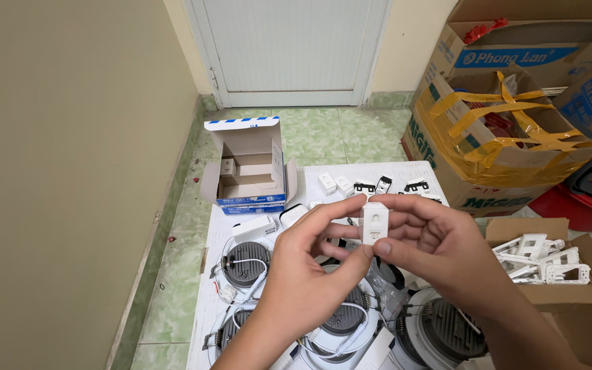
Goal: The person picks up white electrical switch components one at a time, turns them over in their hands, and places them into a small blue-and-white cardboard box until it is full.
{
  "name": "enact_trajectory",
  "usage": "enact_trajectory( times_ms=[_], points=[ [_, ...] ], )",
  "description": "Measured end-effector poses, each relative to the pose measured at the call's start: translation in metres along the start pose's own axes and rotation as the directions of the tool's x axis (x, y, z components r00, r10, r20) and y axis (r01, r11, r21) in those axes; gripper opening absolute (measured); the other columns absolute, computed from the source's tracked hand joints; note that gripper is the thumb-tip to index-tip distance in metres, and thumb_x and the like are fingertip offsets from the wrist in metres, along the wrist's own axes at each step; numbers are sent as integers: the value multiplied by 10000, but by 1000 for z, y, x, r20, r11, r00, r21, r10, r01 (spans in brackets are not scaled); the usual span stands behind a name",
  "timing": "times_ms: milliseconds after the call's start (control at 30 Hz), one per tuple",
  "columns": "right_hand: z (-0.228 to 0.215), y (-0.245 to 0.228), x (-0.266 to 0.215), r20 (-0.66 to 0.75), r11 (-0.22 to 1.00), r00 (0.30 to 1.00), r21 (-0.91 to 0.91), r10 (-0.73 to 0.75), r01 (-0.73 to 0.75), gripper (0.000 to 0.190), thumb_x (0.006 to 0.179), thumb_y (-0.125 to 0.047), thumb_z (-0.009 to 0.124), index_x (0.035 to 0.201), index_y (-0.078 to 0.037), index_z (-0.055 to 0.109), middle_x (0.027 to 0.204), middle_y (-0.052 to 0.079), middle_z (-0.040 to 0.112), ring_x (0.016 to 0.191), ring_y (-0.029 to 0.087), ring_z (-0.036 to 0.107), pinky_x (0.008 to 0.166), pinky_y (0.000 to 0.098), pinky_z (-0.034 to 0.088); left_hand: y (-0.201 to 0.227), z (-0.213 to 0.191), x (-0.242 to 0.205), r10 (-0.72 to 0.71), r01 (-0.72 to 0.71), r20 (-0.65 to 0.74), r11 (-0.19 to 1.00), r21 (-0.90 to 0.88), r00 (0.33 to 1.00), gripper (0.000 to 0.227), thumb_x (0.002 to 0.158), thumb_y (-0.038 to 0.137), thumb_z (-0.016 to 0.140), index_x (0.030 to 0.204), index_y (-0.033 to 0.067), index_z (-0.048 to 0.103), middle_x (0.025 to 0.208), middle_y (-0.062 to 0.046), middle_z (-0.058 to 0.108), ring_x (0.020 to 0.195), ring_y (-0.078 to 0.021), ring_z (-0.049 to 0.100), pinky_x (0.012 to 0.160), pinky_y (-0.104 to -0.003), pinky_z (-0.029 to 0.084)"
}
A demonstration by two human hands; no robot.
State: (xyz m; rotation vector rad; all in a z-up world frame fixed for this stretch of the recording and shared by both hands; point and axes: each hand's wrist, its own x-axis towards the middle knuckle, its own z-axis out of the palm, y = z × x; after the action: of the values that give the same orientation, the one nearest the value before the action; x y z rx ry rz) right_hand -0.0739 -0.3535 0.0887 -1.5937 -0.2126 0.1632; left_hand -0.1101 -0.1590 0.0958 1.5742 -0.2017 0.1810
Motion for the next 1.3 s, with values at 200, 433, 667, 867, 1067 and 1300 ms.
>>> enact_trajectory(
  times_ms=[200, 433, 667, 867, 1067, 1300],
  points=[
    [2, -6, -3, 40, 996, 995, -11, -91, 92, 610, 763, 45, 821, 1358, -3, 696, 1048, 147, 801, 872, 179, 760, 827, 299, 638, 2, -1, 0, 16, -16, -3, 1000, -3, 1000, 516, 805, 113, 773, 1317, 125, 707, 1282, -21, 743, 1048, -150, 813, 737, -212, 610],
    [3, -3, -4, 9, 992, 993, -45, -118, 118, 598, 738, 96, 839, 1318, 4, 731, 1068, 125, 749, 903, 163, 743, 842, 290, 650, -1, -5, 0, 103, -103, 0, 994, 19, 995, 376, 846, 148, 816, 1216, 124, 751, 1171, -32, 725, 929, -130, 776, 777, -221, 652],
    [4, -5, -2, 3, 993, 995, -62, -103, 103, 621, 718, 85, 855, 1320, 14, 723, 1048, 134, 764, 907, 166, 751, 857, 287, 652, 0, -7, -1, 175, -176, 27, 984, 30, 984, 333, 870, 127, 799, 1198, 125, 743, 1221, -41, 713, 965, -145, 747, 808, -239, 651],
    [3, -9, -2, -61, 996, 996, -67, 61, -65, 531, 761, 94, 803, 1282, -4, 778, 1023, 167, 871, 780, 210, 776, 610, 333, 627, 1, -10, 0, 218, -217, 6, 971, 98, 976, 300, 878, 136, 792, 1175, 139, 756, 1223, -36, 718, 984, -126, 727, 796, -229, 646],
    [1, -6, -3, -74, 991, 990, -41, 121, -124, 417, 878, -112, 694, 1231, 82, 805, 814, 233, 803, 714, 288, 731, 581, 418, 636, -1, -8, -1, 201, -203, 27, 975, 86, 979, 310, 876, 120, 785, 1184, 139, 754, 1227, -38, 702, 1019, -127, 720, 820, -240, 669],
    [0, 5, -2, -40, 998, 997, -11, 62, -63, 332, 863, -70, 749, 1159, 71, 796, 830, 184, 799, 740, 248, 756, 591, 365, 623, 1, -7, -2, 211, -213, 36, 974, 73, 977, 349, 852, 64, 792, 1193, 125, 752, 1253, -56, 709, 1042, -138, 736, 842, -245, 702]
  ],
)
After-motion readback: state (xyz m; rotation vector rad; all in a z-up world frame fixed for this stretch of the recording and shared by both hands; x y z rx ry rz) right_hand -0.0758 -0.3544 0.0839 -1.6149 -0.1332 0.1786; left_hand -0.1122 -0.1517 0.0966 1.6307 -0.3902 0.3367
